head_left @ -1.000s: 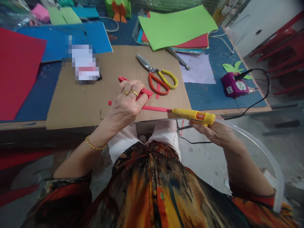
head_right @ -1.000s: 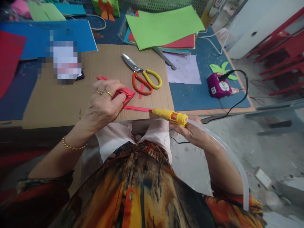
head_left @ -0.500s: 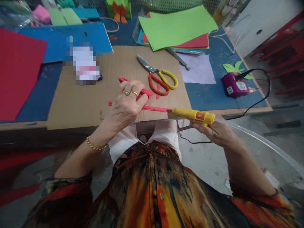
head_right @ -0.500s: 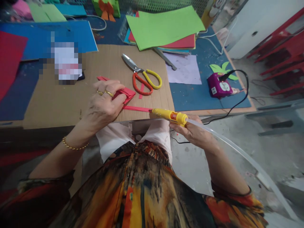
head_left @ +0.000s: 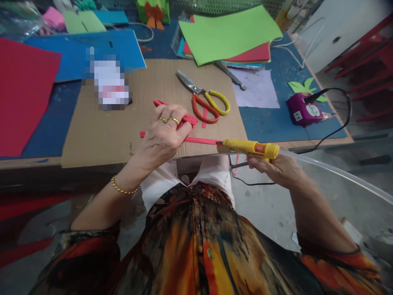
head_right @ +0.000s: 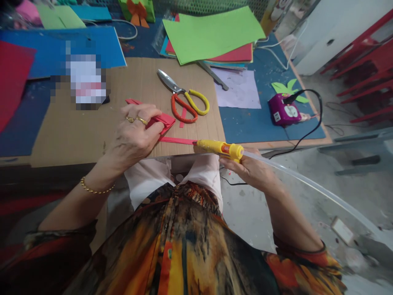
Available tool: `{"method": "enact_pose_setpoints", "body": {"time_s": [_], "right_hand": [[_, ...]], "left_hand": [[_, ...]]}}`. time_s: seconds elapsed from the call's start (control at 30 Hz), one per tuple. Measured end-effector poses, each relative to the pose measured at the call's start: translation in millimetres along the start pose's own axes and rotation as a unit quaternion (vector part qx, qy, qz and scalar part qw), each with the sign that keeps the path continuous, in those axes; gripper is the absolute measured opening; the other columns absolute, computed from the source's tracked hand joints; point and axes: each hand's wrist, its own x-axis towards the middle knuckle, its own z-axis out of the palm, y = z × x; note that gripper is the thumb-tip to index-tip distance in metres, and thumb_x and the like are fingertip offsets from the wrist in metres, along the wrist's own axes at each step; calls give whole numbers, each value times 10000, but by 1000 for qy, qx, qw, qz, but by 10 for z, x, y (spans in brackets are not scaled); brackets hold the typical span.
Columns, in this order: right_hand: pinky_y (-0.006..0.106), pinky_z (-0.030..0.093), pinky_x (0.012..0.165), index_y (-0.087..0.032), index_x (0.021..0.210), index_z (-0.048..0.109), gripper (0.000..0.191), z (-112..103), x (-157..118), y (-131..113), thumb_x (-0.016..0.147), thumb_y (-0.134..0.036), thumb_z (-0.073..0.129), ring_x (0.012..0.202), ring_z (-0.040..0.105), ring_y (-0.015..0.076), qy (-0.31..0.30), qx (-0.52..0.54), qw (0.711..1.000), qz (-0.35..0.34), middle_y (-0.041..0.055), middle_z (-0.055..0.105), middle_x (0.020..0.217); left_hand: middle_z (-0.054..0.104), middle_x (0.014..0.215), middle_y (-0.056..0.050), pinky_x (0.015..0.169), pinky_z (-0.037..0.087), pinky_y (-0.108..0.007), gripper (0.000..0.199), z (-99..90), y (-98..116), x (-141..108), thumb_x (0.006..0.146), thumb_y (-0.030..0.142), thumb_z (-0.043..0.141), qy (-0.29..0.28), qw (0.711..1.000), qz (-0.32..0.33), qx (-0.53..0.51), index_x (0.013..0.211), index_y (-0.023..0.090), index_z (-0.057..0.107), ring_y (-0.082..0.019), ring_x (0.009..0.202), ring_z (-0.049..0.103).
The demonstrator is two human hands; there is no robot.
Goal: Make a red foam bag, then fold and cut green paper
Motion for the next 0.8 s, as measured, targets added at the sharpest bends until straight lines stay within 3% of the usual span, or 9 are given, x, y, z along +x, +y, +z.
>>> {"method": "enact_pose_setpoints", "body": {"time_s": [0.13,0.37,0.67,0.8], "right_hand": [[327,430,563,-240,678,569,817,-10,0,-63,939,-964,297,585,525,183,-23,23,999,24,52,560,579],[324,400,536,-249,653,600,819,-7,0,10,935,-962,312,533,524,179,-12,24,1000,13,32,556,534],[346,404,572,-243,681,620,792,28,-51,89,961,-917,313,596,549,210,-3,6,999,32,69,591,585],[349,412,565,-250,705,608,757,15,-45,48,968,-903,328,604,547,214,1,26,1000,13,74,602,607]], "left_hand": [[756,1309,-109,1139,541,-555,247,3,4,-2,1101,218,488,13,1000,3,12,1065,255,729,-309,1301,700],[771,1218,-107,1042,570,-471,218,83,18,-3,1114,171,500,87,988,67,111,997,179,684,-287,1193,742],[770,1232,-116,1056,574,-501,240,51,17,-12,1111,173,487,65,991,56,101,1004,196,700,-290,1181,744],[756,1304,-119,1131,535,-557,228,34,12,-15,1102,189,497,29,999,17,39,1054,224,718,-317,1272,717]]}}
